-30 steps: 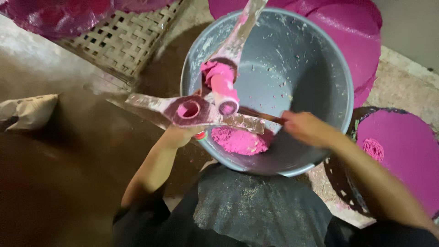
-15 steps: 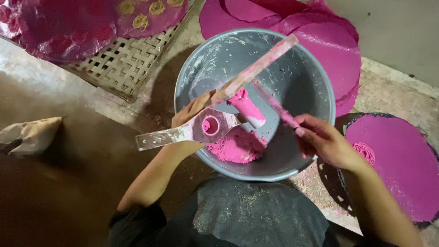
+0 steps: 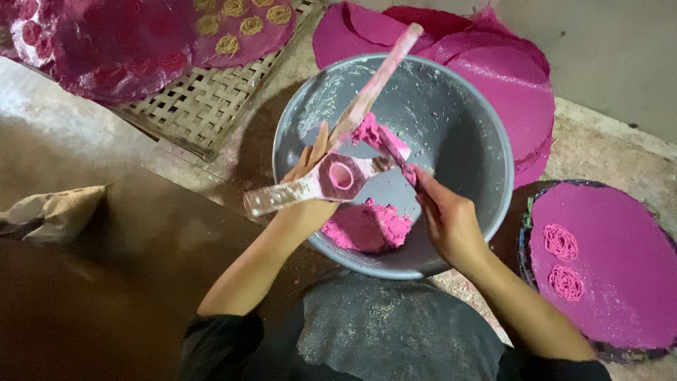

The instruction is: The person sits at a low table and uses a hand-held extruder tool to press pink paste into coiled rosette nests on round trays. They load paste from a large basin into the extruder, squeeze it out in swirls onto the trays, and set filled trays aside as they fill more.

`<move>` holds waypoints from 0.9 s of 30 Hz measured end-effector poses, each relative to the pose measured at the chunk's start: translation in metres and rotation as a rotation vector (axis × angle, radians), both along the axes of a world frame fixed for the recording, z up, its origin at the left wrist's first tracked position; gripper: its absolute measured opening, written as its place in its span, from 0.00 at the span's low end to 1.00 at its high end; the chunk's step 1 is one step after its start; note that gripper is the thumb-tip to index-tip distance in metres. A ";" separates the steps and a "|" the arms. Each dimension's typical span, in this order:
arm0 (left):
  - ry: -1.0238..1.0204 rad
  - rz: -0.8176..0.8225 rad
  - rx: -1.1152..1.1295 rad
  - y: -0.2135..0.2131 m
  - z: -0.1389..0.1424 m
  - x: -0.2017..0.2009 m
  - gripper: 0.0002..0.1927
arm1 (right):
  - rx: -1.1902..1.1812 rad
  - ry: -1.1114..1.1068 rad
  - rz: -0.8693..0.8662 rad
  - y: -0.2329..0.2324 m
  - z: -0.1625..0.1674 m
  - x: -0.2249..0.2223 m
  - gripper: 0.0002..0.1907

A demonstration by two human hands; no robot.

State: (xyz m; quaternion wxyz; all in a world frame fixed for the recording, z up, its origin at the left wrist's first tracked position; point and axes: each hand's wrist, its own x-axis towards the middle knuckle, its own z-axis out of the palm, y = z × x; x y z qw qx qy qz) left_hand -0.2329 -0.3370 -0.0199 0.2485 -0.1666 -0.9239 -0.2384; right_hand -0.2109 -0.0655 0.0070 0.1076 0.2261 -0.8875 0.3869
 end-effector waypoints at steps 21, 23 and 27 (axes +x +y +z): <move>-0.711 -0.613 1.286 -0.049 -0.047 0.026 0.24 | 0.885 -0.278 0.337 0.022 -0.093 -0.046 0.21; -0.761 -0.701 1.470 -0.058 -0.055 0.024 0.31 | 0.791 -0.350 0.417 0.030 -0.064 -0.054 0.22; -0.796 -0.760 1.586 -0.071 -0.057 0.024 0.42 | 0.427 -0.432 0.365 0.081 0.054 -0.062 0.25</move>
